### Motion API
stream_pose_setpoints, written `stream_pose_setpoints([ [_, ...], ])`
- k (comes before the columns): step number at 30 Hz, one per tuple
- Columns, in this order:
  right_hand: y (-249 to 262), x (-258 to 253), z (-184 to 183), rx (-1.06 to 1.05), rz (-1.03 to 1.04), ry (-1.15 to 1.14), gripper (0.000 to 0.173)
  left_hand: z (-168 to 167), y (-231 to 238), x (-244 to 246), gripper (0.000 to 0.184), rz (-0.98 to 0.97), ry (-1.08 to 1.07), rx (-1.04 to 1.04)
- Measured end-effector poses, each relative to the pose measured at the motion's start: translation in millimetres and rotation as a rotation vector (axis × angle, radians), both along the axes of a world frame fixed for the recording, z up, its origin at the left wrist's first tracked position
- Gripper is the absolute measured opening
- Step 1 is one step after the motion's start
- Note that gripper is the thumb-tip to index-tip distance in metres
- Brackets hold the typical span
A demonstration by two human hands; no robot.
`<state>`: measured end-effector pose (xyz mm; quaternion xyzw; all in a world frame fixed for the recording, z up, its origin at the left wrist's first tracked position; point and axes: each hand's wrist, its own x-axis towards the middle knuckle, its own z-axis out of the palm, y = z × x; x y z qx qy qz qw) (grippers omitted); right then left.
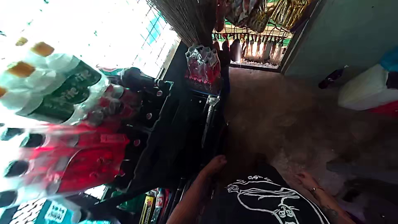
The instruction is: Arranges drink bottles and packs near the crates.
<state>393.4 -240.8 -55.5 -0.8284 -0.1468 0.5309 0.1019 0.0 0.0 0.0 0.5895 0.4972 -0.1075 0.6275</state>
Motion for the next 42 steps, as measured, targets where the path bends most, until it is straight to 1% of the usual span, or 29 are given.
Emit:
stream_pose_setpoints([
  [2, -10, 22, -6, -0.076, -0.018, 0.000, 0.039, 18, 59, 45, 0.049, -0.042, -0.078, 0.082],
  [4, -13, 43, -10, -0.157, -0.066, 0.023, 0.042, 25, 107, 84, 0.047, 0.018, -0.165, 0.139],
  [6, 4, 62, -2, -0.220, -0.118, 0.031, 0.046, 24, 141, 117, 0.044, 0.128, -0.243, 0.167],
  [7, 18, 75, 0, -0.229, -0.117, 0.019, 0.046, 23, 153, 131, 0.042, 0.155, -0.272, 0.173],
  [8, 33, 93, -7, -0.217, -0.111, -0.008, 0.044, 25, 165, 145, 0.042, 0.153, -0.285, 0.168],
  [9, 48, 115, -22, -0.189, -0.107, -0.036, 0.042, 29, 174, 158, 0.042, 0.132, -0.279, 0.147],
  [10, 71, 137, -28, -0.178, -0.079, -0.039, 0.042, 33, 180, 170, 0.042, 0.100, -0.260, 0.113],
  [11, 106, 157, -26, -0.167, -0.035, -0.037, 0.043, 39, 187, 182, 0.043, 0.063, -0.242, 0.084],
  [13, 194, 189, -3, -0.100, 0.012, -0.039, 0.043, 48, 206, 204, 0.043, 0.007, -0.217, 0.035],
  [15, 281, 207, 23, 0.000, -0.012, -0.053, 0.044, 51, 227, 217, 0.042, 0.037, -0.209, 0.019],
  [17, 364, 213, 43, 0.126, -0.044, -0.080, 0.043, 54, 260, 223, 0.040, 0.129, -0.197, 0.056],
  [19, 433, 213, 53, 0.233, -0.016, -0.077, 0.042, 57, 304, 220, 0.038, 0.223, -0.166, 0.130],
  [21, 481, 206, 50, 0.286, 0.038, -0.063, 0.042, 55, 353, 209, 0.036, 0.303, -0.113, 0.226],
  [23, 512, 194, 37, 0.304, 0.103, -0.041, 0.043, 55, 408, 200, 0.035, 0.405, -0.083, 0.325],
  [25, 530, 182, 27, 0.264, 0.195, -0.004, 0.044, 41, 469, 192, 0.035, 0.525, -0.109, 0.453],
  [27, 536, 173, 21, 0.192, 0.309, 0.062, 0.045, 31, 523, 185, 0.035, 0.610, -0.102, 0.509],
  [29, 540, 171, 18, 0.120, 0.379, 0.085, 0.046, 33, 572, 183, 0.036, 0.620, -0.039, 0.517],
  [31, 535, 177, 16, 0.047, 0.386, 0.085, 0.046, 31, 608, 182, 0.037, 0.568, 0.066, 0.527],
  [34, 527, 200, 16, -0.048, 0.385, 0.094, 0.046, 31, 640, 187, 0.038, 0.500, 0.162, 0.521],
  [37, 539, 233, 12, -0.147, 0.491, 0.103, 0.045, 29, 659, 190, 0.039, 0.482, 0.257, 0.495],
  [40, 573, 268, 12, -0.263, 0.635, 0.101, 0.044, 17, 664, 187, 0.041, 0.528, 0.319, 0.431],
  [42, 604, 285, 14, -0.307, 0.658, 0.073, 0.044, 4, 668, 183, 0.040, 0.516, 0.357, 0.396],
])
